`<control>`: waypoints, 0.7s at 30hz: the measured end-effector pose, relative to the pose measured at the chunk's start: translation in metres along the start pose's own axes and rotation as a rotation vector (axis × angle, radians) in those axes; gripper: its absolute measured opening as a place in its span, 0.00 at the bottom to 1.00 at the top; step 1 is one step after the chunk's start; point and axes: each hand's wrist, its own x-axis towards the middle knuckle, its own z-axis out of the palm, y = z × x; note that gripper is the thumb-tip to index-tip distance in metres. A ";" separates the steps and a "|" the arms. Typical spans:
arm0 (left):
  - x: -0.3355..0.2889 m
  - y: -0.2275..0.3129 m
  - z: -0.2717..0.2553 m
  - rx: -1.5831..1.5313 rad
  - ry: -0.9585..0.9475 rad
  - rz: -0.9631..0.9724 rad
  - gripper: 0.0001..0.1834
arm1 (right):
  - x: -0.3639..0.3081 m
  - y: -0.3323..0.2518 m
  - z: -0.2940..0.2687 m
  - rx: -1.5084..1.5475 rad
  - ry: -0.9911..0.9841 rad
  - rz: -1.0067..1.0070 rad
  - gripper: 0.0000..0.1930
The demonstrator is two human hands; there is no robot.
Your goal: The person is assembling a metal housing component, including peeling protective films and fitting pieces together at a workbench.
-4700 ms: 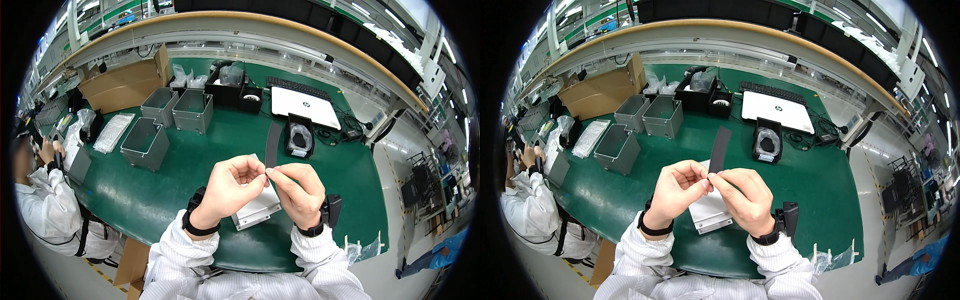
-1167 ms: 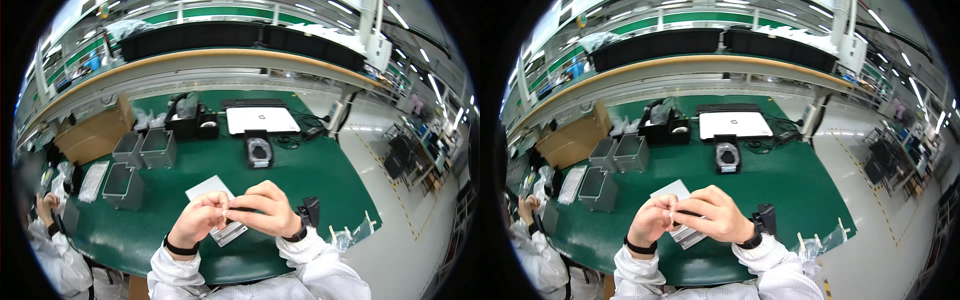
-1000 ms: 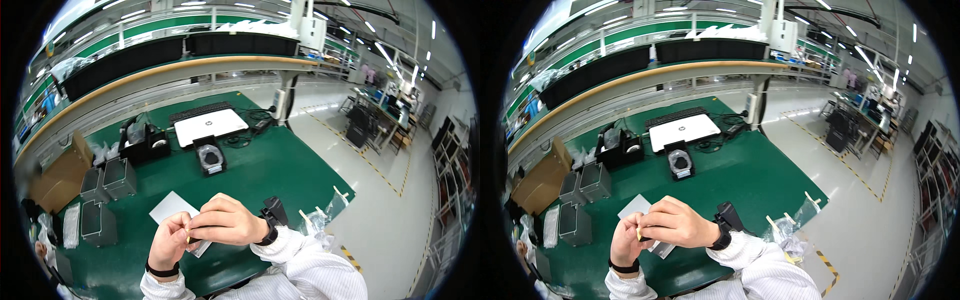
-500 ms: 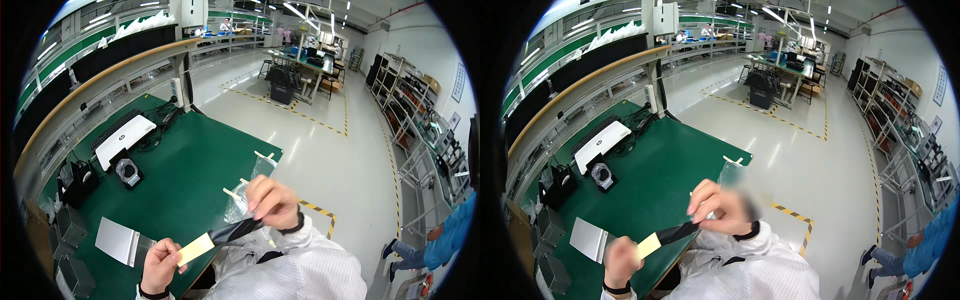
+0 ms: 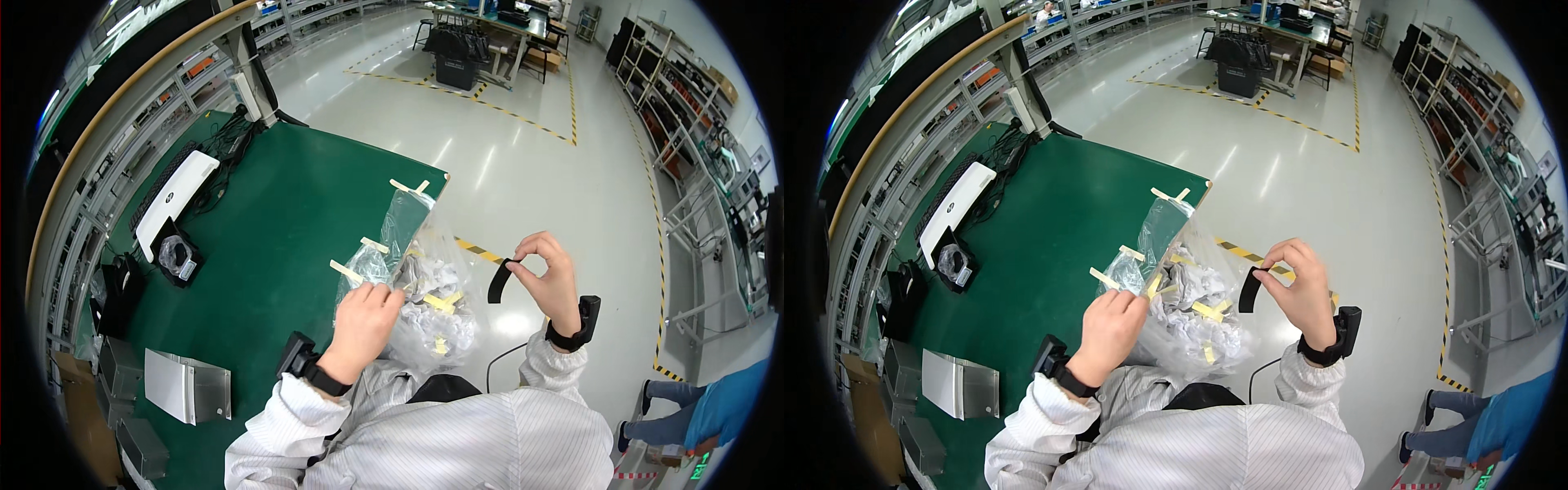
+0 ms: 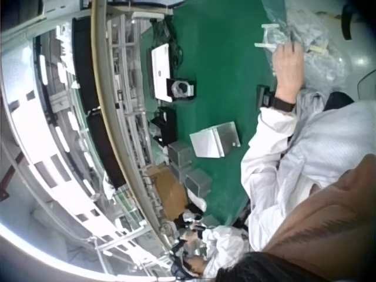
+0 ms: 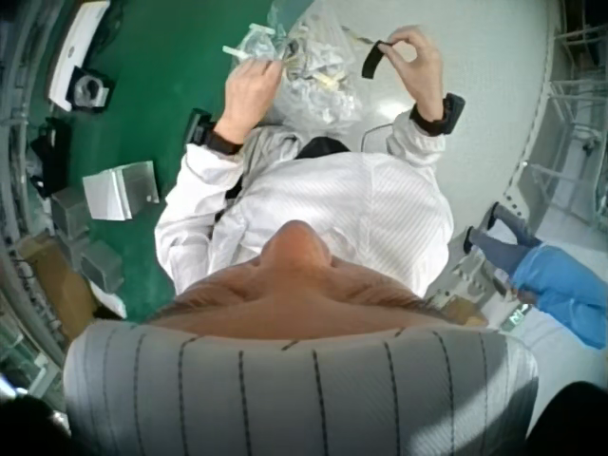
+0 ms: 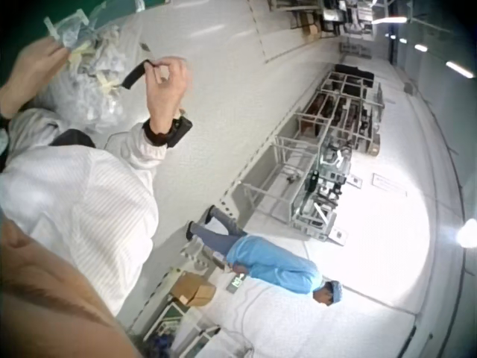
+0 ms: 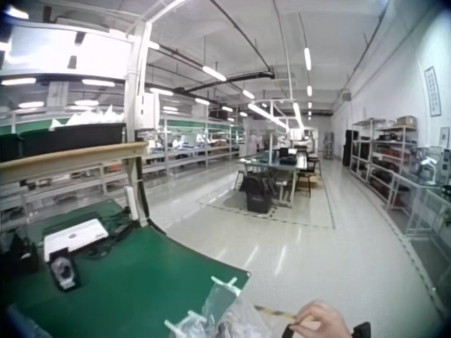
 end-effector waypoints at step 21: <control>-0.013 -0.012 -0.075 -0.574 0.231 -0.442 0.17 | 0.048 -0.120 0.116 0.590 -0.470 -0.223 0.06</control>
